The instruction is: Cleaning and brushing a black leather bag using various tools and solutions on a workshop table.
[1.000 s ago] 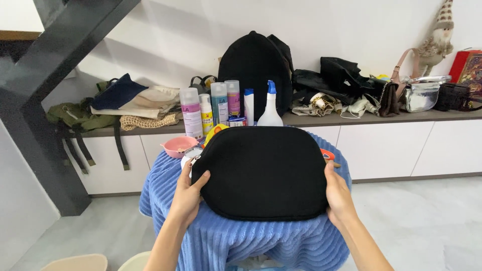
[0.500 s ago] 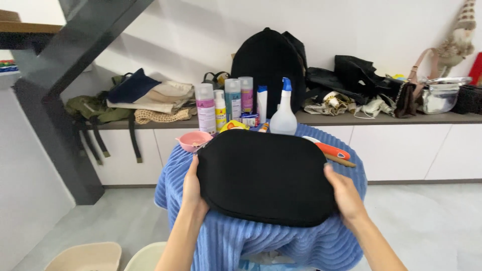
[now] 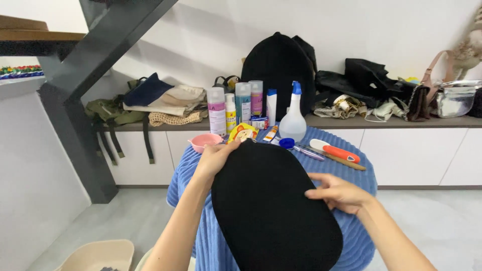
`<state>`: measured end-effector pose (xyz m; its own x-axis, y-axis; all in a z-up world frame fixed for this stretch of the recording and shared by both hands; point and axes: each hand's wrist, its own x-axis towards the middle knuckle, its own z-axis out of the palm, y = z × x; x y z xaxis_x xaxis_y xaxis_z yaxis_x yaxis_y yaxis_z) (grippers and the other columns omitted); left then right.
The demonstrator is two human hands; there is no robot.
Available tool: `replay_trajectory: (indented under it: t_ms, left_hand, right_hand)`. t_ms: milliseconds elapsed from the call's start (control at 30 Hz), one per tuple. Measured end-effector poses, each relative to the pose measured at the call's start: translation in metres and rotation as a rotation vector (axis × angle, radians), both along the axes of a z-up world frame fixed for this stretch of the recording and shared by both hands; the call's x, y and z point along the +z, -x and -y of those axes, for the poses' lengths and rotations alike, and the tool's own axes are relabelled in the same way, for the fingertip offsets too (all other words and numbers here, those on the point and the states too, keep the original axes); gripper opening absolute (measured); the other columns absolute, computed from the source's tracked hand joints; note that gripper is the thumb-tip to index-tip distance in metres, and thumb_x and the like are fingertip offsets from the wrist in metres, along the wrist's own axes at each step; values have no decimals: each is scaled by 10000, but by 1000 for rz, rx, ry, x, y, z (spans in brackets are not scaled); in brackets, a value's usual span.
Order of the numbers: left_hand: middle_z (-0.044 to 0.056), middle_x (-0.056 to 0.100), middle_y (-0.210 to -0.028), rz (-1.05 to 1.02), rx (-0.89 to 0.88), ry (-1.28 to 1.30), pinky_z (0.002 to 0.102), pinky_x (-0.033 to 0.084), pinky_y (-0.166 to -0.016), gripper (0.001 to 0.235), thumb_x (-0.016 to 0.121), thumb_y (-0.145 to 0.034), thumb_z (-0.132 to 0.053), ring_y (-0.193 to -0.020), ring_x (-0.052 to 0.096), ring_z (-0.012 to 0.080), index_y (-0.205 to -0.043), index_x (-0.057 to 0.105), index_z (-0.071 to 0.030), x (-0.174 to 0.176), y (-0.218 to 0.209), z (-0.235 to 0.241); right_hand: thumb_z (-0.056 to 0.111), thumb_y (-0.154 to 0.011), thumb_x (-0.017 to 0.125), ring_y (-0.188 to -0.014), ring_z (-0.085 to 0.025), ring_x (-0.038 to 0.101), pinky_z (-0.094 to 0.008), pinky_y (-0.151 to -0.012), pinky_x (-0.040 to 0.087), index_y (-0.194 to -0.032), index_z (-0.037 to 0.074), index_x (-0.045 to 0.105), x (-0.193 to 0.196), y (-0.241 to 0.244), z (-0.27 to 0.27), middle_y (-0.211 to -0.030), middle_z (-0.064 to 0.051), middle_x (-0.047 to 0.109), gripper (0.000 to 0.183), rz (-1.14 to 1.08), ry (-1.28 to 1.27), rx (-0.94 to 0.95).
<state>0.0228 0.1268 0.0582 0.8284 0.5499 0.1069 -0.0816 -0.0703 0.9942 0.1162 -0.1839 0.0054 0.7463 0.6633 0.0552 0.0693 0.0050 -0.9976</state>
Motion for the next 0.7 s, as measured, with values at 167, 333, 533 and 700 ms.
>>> replay_trajectory:
  t_ms: [167,333,533,700]
  left_hand:
    - [81,763,-763,-83,-39,-275,358,633,-695,500,812,-727,-697,-773,769,239,-929,858,-241,14,-18,18]
    - [237,696,-1277,-47,-383,61,505,610,-810,745,779,-841,-507,-1065,728,357,-1437,598,-99,15,3,49]
    - [222,671,-1352,-35,-483,-35,493,549,-1007,601,752,-871,-250,-1230,644,376,-1422,598,-68,1,-22,117]
    - [142,749,-1230,114,-500,81,372,591,-986,454,714,-863,-170,-1135,716,260,-1297,673,-44,2,-45,165]
  right_hand:
    - [-26,-796,788,-755,-364,762,-493,-622,617,-1205,-26,716,-3,4,-14,-885,-262,767,415,-127,-146,-86]
    - [79,-880,733,-887,-421,735,-591,-724,597,-1264,90,683,-9,-21,16,-1048,-279,733,388,-184,-374,-301]
    - [134,-909,671,-1019,-324,684,-456,-876,557,-1339,139,619,22,9,49,-1195,-183,702,433,-243,-453,-516]
    - [-63,-831,627,-1131,-324,635,-428,-983,505,-1345,5,590,10,12,105,-1303,-201,681,520,-237,-471,-515]
